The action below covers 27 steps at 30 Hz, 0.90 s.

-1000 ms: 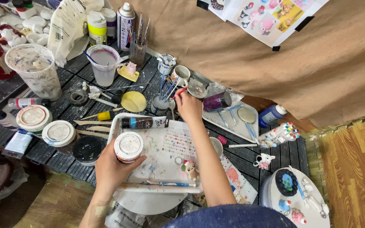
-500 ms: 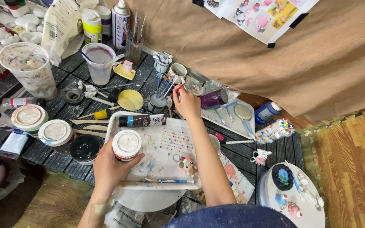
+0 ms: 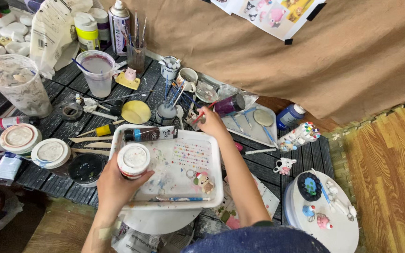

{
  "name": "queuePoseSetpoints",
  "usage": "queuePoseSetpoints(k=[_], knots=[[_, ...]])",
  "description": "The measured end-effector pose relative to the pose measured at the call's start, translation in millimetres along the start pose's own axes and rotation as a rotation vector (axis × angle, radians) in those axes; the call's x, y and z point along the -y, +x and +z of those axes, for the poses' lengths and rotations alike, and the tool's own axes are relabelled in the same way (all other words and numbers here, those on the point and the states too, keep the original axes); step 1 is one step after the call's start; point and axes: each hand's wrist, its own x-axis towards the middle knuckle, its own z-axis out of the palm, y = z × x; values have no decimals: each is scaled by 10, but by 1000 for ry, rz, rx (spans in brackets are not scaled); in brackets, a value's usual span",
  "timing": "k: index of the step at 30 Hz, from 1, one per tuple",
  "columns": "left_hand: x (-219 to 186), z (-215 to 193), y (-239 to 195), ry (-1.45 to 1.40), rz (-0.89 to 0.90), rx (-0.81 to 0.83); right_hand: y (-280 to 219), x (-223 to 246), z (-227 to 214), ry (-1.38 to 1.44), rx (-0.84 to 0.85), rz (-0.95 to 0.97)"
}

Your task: The person paints a small figurine using a red paintbrush and red paint. They repeatedly dip the brush into the paint container, apply paint to the figurine's details, and occasionally wipe the brush on a paper towel. The figurine is rotated to access different angles during the painting process.

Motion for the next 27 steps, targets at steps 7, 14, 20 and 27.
queuePoseSetpoints(k=[7,14,20,27], knots=[[-37,-76,-12,-96,239,-55,251,24,-41,21,-137,141],[-183,-123,-582,79,534,-587,-59,170,-518,396,-545,257],[-650,511,-727,-254,718,-77,-1042,920,-1059,980,-685,184],[-966,1318,-605,-877,246,609,-2025,1605,-1208,1184,-600,395]])
